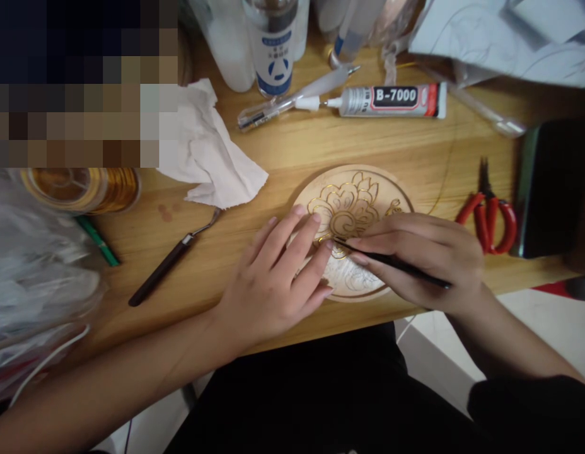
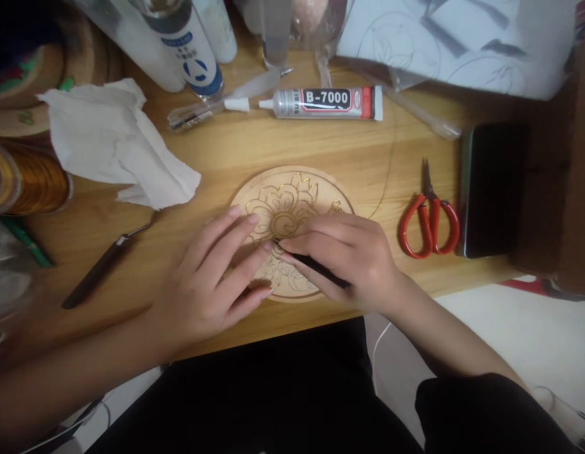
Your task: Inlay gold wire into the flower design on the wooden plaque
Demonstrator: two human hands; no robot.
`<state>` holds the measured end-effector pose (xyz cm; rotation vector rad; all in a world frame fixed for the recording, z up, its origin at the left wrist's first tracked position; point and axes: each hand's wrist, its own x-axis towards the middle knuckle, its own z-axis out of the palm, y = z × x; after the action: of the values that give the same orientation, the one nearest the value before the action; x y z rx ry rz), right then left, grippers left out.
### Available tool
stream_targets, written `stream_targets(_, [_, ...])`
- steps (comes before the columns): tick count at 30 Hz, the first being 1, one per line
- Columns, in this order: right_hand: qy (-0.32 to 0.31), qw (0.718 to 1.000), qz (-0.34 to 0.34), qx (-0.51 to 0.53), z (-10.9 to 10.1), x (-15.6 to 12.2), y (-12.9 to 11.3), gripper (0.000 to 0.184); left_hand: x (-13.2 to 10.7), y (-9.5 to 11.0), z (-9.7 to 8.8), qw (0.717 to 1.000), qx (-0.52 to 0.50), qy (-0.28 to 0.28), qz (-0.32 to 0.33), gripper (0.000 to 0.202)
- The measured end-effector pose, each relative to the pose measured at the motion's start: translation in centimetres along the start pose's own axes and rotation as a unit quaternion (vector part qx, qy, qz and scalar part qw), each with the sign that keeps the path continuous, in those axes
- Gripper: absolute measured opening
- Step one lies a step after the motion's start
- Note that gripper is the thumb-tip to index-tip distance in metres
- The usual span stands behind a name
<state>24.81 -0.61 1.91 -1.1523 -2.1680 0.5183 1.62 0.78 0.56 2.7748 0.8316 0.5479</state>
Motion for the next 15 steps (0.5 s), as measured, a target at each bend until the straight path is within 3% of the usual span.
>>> stream_targets(5, [0.019,1.0,0.022,0.004,0.3,-0.1,-0.4,0.014,0.1,-0.1,-0.1,1.0,-0.004,-0.005,0.006,0.035])
stream_targets(15, [0.062,0.987,0.127,0.071,1.2,-0.5,-1.8,0.016,0.2,-0.1,-0.1,1.0,-0.016,0.002,0.002,0.034])
